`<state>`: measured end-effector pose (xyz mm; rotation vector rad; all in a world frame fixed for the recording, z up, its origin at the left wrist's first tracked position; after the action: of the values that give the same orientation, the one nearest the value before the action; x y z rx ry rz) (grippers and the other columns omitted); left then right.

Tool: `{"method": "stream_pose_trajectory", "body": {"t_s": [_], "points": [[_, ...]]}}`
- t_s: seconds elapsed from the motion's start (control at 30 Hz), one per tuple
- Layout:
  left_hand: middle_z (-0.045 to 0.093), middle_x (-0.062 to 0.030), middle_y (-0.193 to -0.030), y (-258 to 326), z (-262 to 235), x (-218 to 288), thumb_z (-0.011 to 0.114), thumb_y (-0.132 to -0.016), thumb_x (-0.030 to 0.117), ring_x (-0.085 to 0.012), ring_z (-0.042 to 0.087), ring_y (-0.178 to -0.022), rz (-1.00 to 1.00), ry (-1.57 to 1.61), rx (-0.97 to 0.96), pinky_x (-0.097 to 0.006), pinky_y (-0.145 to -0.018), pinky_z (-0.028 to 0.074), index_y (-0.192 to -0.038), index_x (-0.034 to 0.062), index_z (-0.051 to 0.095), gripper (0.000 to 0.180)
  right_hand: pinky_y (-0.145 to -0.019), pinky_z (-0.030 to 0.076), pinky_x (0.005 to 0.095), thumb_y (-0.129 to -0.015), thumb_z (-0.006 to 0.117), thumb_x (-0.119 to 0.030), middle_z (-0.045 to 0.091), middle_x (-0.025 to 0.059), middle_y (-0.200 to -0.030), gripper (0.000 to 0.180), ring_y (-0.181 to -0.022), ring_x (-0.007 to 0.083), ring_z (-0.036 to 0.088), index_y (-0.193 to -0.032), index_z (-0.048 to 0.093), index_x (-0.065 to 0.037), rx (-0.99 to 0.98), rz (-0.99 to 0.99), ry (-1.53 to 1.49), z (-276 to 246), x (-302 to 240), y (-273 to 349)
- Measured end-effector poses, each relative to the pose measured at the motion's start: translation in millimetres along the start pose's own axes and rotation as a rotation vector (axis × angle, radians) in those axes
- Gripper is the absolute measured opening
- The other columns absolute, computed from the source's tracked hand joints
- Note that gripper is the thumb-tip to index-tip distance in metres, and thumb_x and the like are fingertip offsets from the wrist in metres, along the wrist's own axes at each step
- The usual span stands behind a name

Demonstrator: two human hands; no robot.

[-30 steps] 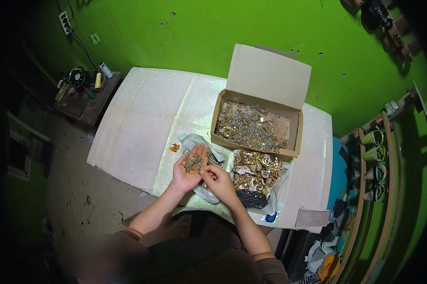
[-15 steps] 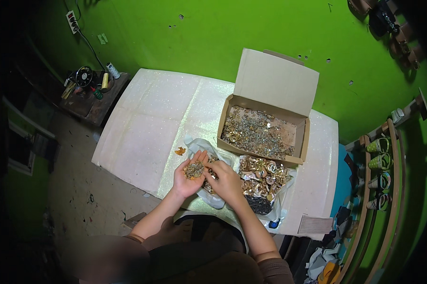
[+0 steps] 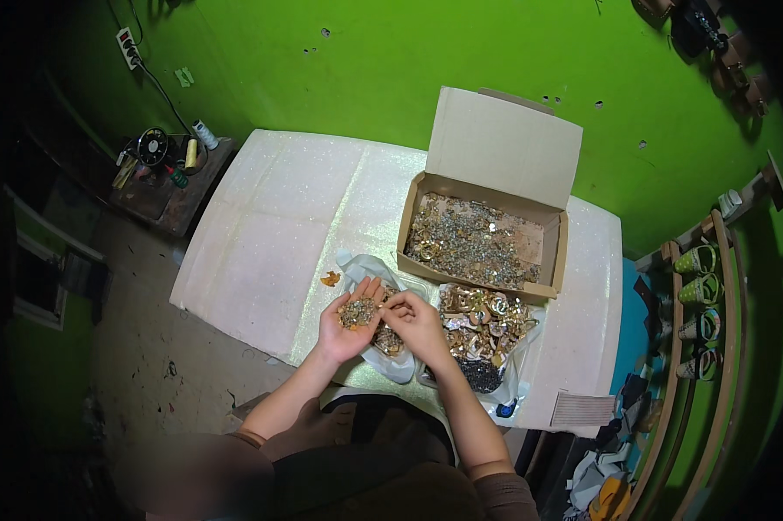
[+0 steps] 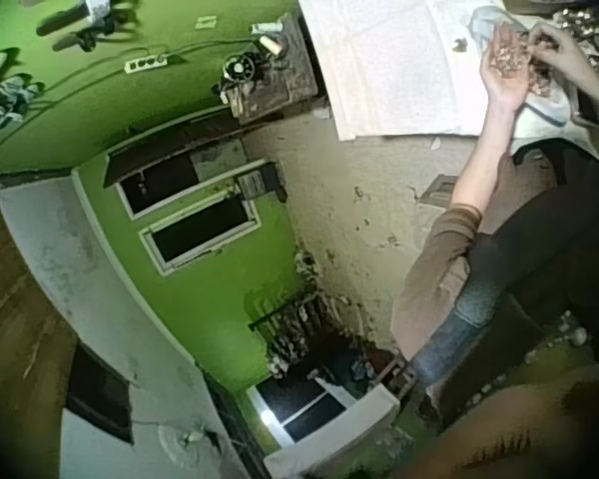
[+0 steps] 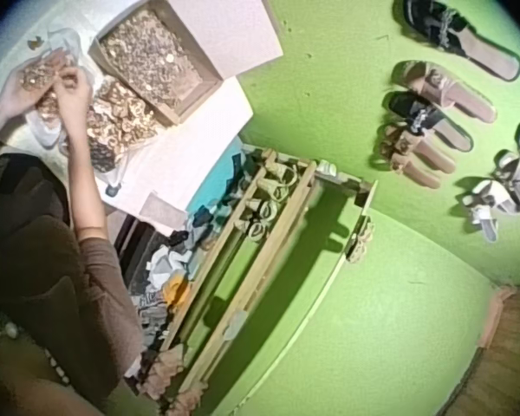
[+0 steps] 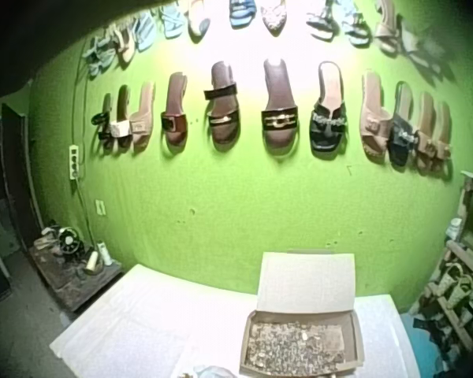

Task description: Sorting decorative buckles and small metallic hardware components into separate containers.

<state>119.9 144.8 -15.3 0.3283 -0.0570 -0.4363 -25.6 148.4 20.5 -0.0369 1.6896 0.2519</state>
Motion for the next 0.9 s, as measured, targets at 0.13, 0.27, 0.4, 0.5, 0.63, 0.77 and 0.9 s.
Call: {"method": "stream_pose_trajectory", "body": {"t_s": [0.13, 0.27, 0.4, 0.5, 0.63, 0.77, 0.9], "points": [[0.037, -0.0104, -0.137, 1.9, -0.5, 5.7, 0.029, -0.092, 0.018, -0.0209, 0.031, -0.129, 0.020, 0.050, 0.056, -0.036, -0.104, 0.029, -0.131, 0.0037, 0.035, 0.042, -0.058, 0.042, 0.0177, -0.079, 0.063, -0.008, 0.059, 0.0012, -0.076, 0.013, -0.066, 0.0024, 0.051, -0.089, 0.059, 0.000, 0.136, -0.038, -0.168, -12.9, 6.9, 0.1], [0.039, -0.0084, -0.136, 4.2, 0.7, 8.0, 0.032, -0.092, 0.018, -0.0201, 0.033, -0.128, 0.003, 0.036, 0.069, -0.035, -0.102, 0.031, -0.131, 0.0056, 0.036, 0.042, -0.073, 0.045, 0.0276, -0.080, 0.061, -0.014, 0.059, 0.0073, -0.087, 0.017, -0.080, 0.0171, 0.057, -0.093, 0.062, -0.003, 0.035, -0.169, 0.341, -15.3, -3.5, -2.7], [0.043, -0.0096, -0.132, 3.3, -1.7, 1.3, 0.032, -0.091, 0.020, -0.0203, 0.039, -0.122, -0.079, -0.016, 0.044, -0.034, -0.101, 0.033, -0.130, 0.0041, 0.038, 0.043, -0.086, 0.042, 0.0361, -0.079, 0.060, -0.018, 0.058, 0.0106, -0.100, 0.021, -0.099, 0.0293, 0.053, -0.095, 0.063, -0.005, -0.006, -0.343, 0.544, -7.7, -22.7, -8.9], [0.047, -0.0088, -0.127, 3.7, -4.5, -1.2, 0.032, -0.092, 0.022, -0.0180, 0.045, -0.114, -0.110, -0.112, 0.046, -0.033, -0.098, 0.034, -0.128, 0.0036, 0.041, 0.042, -0.080, 0.044, 0.0351, -0.077, 0.061, -0.015, 0.057, 0.0077, -0.096, 0.018, -0.093, 0.0270, 0.054, -0.093, 0.063, -0.007, -0.003, -0.466, 0.702, 5.5, -21.9, -10.5], [0.047, -0.0082, -0.127, 3.4, -6.5, -0.9, 0.031, -0.092, 0.022, -0.0172, 0.045, -0.114, -0.125, -0.118, 0.041, -0.032, -0.098, 0.033, -0.130, 0.0041, 0.040, 0.043, -0.075, 0.046, 0.0349, -0.076, 0.061, -0.014, 0.057, 0.0075, -0.091, 0.016, -0.088, 0.0275, 0.055, -0.090, 0.062, -0.006, -0.013, -0.468, 0.775, 6.5, -17.9, -12.4], [0.041, -0.0090, -0.134, 3.3, -6.5, 3.0, 0.030, -0.093, 0.021, -0.0186, 0.041, -0.120, -0.109, -0.086, 0.019, -0.033, -0.099, 0.034, -0.132, 0.0044, 0.036, 0.043, -0.070, 0.046, 0.0328, -0.079, 0.060, -0.014, 0.058, 0.0100, -0.086, 0.016, -0.080, 0.0268, 0.058, -0.091, 0.060, -0.004, 0.007, -0.383, 0.600, -1.9, -17.0, -11.4], [0.037, -0.0104, -0.137, 4.6, 3.4, 8.0, 0.030, -0.093, 0.020, -0.0208, 0.037, -0.124, -0.054, 0.010, 0.089, -0.035, -0.101, 0.033, -0.132, 0.0033, 0.034, 0.043, -0.064, 0.046, 0.0302, -0.082, 0.057, -0.014, 0.060, 0.0107, -0.084, 0.015, -0.071, 0.0212, 0.058, -0.091, 0.060, -0.003, -0.019, -0.174, 0.317, -11.4, -16.8, -6.2]]}}
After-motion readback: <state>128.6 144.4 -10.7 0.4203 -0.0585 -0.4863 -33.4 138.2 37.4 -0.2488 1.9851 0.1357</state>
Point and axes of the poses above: each hand's wrist, its own y-axis away from the middle knuckle, its own z-axis out of the palm, x = y × z, the point moved 2 cm from there along -y, towards the middle knuckle
